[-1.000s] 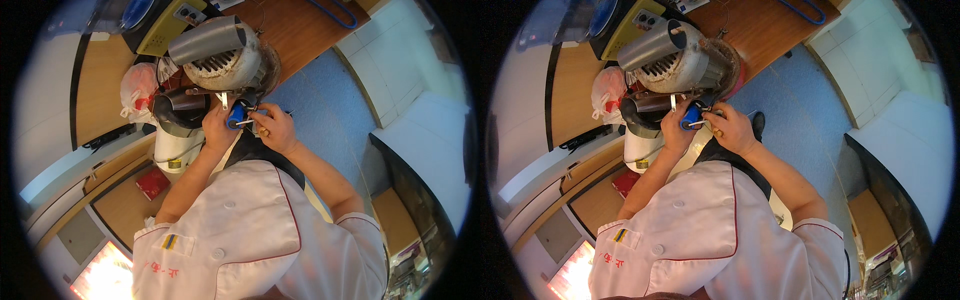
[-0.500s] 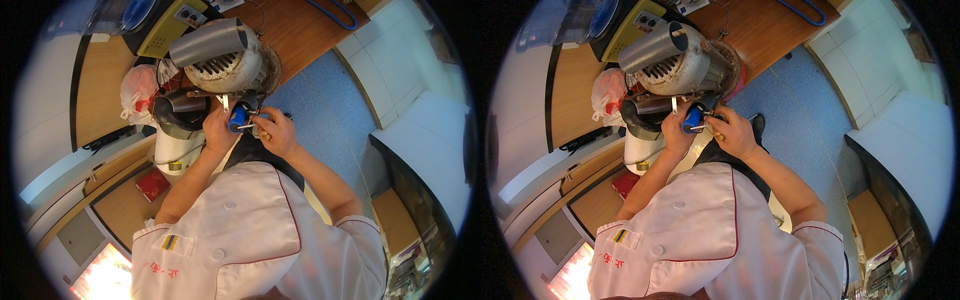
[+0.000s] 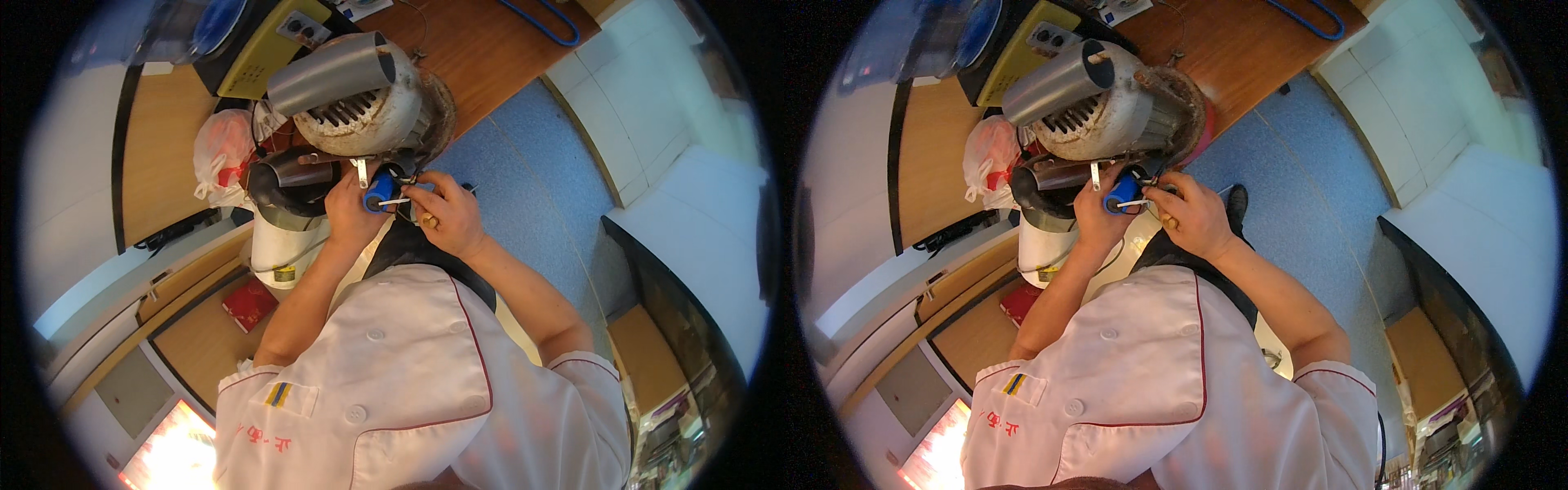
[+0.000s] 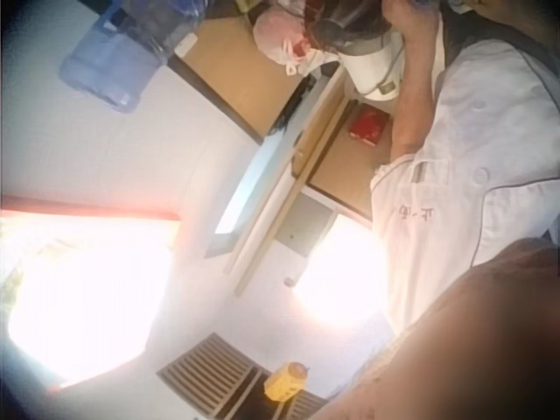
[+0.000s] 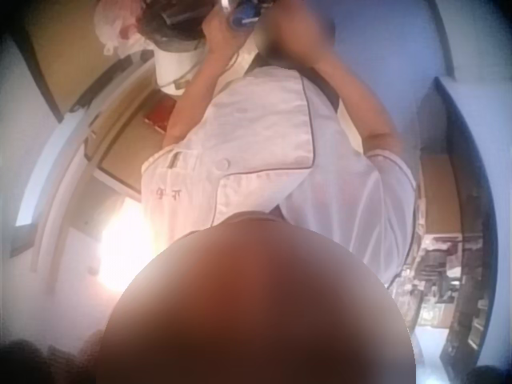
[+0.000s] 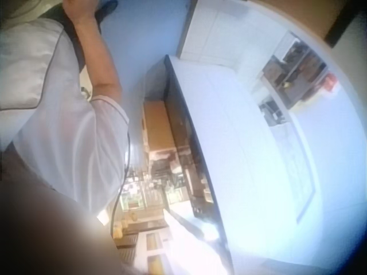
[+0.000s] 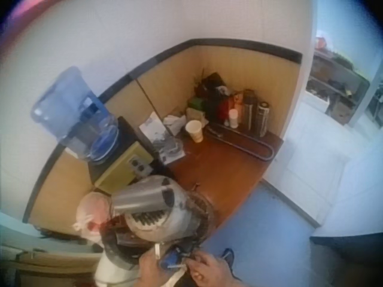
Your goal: The person repairs an electrical appliance by manipulating wires and components with a screwdriver. They connect and disconnect wires, adjust parts of the motor, and test the device by plugging it in.
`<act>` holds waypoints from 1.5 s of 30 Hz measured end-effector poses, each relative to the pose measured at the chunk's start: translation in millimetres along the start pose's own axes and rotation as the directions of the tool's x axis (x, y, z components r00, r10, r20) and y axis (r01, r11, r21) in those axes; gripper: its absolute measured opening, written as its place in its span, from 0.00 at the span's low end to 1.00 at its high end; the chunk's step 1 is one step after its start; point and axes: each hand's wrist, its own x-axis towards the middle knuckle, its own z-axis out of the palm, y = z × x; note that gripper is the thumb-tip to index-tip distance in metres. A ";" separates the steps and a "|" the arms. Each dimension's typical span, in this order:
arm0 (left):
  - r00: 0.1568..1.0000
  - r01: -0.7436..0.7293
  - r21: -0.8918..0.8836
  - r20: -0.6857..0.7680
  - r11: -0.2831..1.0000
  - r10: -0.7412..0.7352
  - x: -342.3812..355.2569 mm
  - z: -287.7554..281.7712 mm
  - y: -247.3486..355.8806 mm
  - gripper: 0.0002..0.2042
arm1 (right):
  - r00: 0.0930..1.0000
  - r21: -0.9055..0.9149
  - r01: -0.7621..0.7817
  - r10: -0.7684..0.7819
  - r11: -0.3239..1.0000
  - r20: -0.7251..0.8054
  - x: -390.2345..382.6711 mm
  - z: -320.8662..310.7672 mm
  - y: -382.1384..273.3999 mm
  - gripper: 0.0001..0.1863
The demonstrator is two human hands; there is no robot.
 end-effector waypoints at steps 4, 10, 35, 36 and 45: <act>0.999 -0.022 0.031 0.047 0.999 0.020 4.1 -4.6 -1.1 0.34 | 1.000 0.011 -0.018 0.018 1.000 -0.011 -2.1 1.6 0.8 0.20; 0.997 -0.004 0.040 0.081 0.999 0.001 4.6 -4.8 -5.3 0.33 | 0.999 0.029 -0.033 0.034 0.999 -0.027 0.6 0.5 -3.1 0.19; 0.996 0.063 0.072 0.065 0.995 -0.067 -3.4 -7.3 2.7 0.23 | 0.944 0.125 -0.282 0.299 0.951 -0.139 11.7 0.5 -16.7 0.15; 0.998 0.054 0.046 0.037 0.997 -0.055 -3.1 -3.8 -0.2 0.18 | 0.937 0.091 -0.298 0.310 0.950 -0.164 14.9 3.0 -10.3 0.15; 0.993 0.069 0.123 0.084 0.990 -0.080 -9.8 2.4 -17.2 0.31 | 0.834 0.200 -0.537 0.552 0.820 -0.023 13.6 33.0 39.3 0.13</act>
